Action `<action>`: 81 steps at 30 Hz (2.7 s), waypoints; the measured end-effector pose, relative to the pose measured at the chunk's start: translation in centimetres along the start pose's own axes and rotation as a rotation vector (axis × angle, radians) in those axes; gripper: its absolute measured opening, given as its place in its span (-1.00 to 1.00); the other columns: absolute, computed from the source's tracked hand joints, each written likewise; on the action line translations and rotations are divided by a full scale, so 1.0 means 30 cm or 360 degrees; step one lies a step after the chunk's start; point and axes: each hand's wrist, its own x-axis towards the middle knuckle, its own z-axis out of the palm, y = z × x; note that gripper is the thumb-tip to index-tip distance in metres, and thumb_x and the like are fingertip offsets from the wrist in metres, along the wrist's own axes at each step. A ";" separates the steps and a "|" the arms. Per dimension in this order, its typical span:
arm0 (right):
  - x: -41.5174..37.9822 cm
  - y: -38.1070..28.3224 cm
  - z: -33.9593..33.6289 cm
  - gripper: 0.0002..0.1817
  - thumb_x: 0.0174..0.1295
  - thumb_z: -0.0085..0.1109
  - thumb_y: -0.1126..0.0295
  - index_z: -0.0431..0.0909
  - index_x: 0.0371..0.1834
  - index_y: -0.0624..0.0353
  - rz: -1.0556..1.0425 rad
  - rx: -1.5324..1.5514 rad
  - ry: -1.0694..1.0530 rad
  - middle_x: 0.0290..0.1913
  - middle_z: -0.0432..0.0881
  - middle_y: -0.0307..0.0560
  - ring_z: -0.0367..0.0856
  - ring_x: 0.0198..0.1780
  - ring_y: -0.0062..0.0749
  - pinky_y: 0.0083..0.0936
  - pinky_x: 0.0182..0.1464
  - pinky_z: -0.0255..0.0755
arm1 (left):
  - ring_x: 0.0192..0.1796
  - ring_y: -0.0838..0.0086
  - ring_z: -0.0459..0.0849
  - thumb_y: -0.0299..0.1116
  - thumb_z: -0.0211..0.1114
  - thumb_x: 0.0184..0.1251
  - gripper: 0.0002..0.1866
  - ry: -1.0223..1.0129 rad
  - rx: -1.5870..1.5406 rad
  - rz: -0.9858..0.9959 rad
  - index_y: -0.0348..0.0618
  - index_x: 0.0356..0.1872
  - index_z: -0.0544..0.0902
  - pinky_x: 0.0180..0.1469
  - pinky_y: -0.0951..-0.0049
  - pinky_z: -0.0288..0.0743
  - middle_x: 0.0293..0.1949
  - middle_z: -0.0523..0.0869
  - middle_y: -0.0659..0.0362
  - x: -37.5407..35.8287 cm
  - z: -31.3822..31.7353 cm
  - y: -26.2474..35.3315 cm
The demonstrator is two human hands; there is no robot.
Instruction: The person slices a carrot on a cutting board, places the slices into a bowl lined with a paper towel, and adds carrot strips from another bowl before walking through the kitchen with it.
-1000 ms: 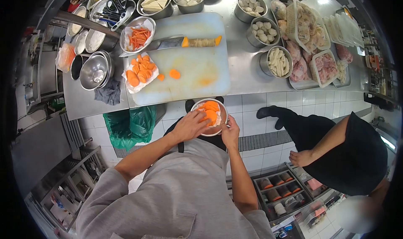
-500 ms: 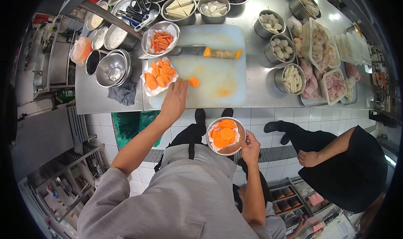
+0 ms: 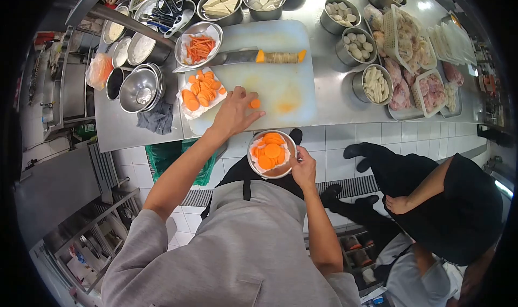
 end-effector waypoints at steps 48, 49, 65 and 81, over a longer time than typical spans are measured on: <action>-0.126 -0.322 -0.184 -0.74 0.22 0.34 0.45 0.68 0.00 0.10 -0.1320 -0.1352 0.0456 -0.23 0.71 -0.14 0.66 -0.14 -0.23 -0.29 -0.02 0.36 | -0.25 0.54 0.74 -0.51 0.33 0.42 -0.81 -0.0780 -0.2096 -0.0750 -0.17 -0.32 0.45 -0.32 0.48 0.77 -0.25 0.64 0.20 -0.174 0.170 0.208; -0.124 -0.323 -0.195 -0.72 0.21 0.35 0.47 0.68 0.01 0.13 -0.1271 -0.1336 0.0484 -0.25 0.71 -0.13 0.66 -0.18 -0.23 -0.31 -0.03 0.38 | -0.25 0.54 0.74 -0.51 0.33 0.43 -0.81 -0.0728 -0.2167 -0.0778 -0.17 -0.32 0.45 -0.31 0.48 0.77 -0.26 0.63 0.20 -0.169 0.162 0.215; -0.062 -0.392 -0.215 -0.68 0.09 0.38 0.50 0.72 -0.03 0.11 -0.1323 -0.1559 0.0576 -0.09 0.67 -0.15 0.66 -0.11 -0.35 -0.30 -0.03 0.40 | -0.23 0.53 0.75 -0.48 0.31 0.46 -0.85 -0.0491 -0.2271 -0.0838 -0.15 -0.28 0.49 -0.26 0.44 0.80 -0.26 0.63 0.21 -0.080 0.129 0.279; -0.059 -0.509 -0.262 -0.69 0.08 0.50 0.26 0.75 -0.11 0.06 -0.1104 -0.1533 -0.0112 -0.01 0.64 -0.10 0.59 -0.03 -0.20 -0.24 0.04 0.33 | -0.30 0.53 0.74 -0.43 0.31 0.47 -0.83 -0.0384 -0.2363 -0.0874 -0.14 -0.30 0.48 -0.30 0.49 0.78 -0.28 0.63 0.22 -0.078 0.133 0.289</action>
